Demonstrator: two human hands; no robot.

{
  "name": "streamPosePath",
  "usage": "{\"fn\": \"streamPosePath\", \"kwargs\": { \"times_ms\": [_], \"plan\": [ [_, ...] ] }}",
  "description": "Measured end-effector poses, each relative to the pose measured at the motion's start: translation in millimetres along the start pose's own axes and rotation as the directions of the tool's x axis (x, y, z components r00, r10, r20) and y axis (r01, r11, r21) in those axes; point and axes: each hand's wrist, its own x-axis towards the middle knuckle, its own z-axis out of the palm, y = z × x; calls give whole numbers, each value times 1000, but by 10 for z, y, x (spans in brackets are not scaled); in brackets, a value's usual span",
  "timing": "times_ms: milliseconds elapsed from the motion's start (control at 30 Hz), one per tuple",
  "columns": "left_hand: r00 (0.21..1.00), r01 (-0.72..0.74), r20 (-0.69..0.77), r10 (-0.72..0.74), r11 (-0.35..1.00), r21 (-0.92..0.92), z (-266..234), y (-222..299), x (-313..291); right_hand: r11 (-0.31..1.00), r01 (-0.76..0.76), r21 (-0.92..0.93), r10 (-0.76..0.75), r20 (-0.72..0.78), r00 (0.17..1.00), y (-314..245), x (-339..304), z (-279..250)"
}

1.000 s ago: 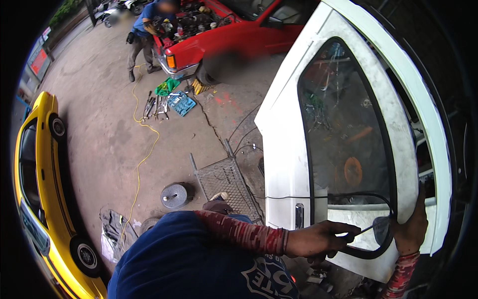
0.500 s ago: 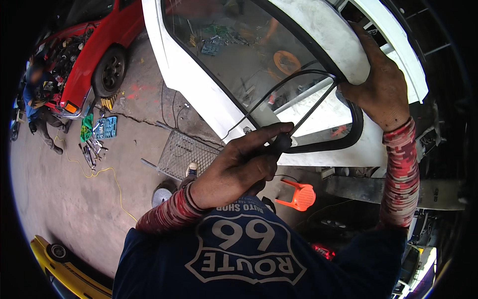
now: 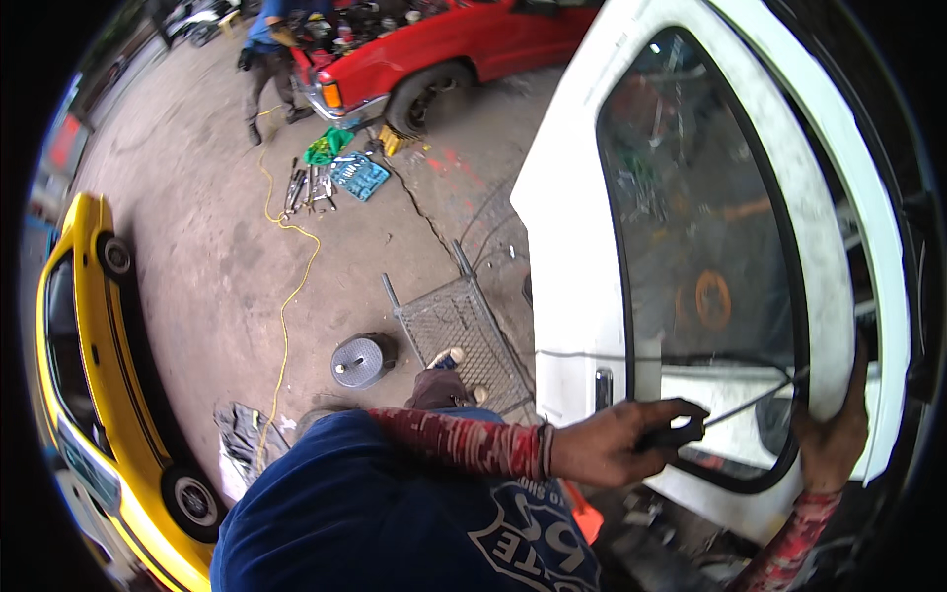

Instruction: The person installs a rubber weather seal around the window frame of a white car door using a screwdriver to press the seal into place. The person repeatedly works along the perimeter of the window, adjusting and seating the seal.

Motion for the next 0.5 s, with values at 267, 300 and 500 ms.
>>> {"fn": "streamPosePath", "kwargs": {
  "times_ms": [267,300,500],
  "plan": [
    [726,-426,-114,678,574,699,31,-385,996,999,-39,21,38,37,999,41,-12,-24],
    [638,-472,-124,760,513,717,44,-389,1153,998,-31,-49,32,9,999,41,-17,-8],
    [950,-275,8,311,828,489,87,-267,1535,988,-3,-156,-16,-123,992,-70,-41,3]
  ]
}}
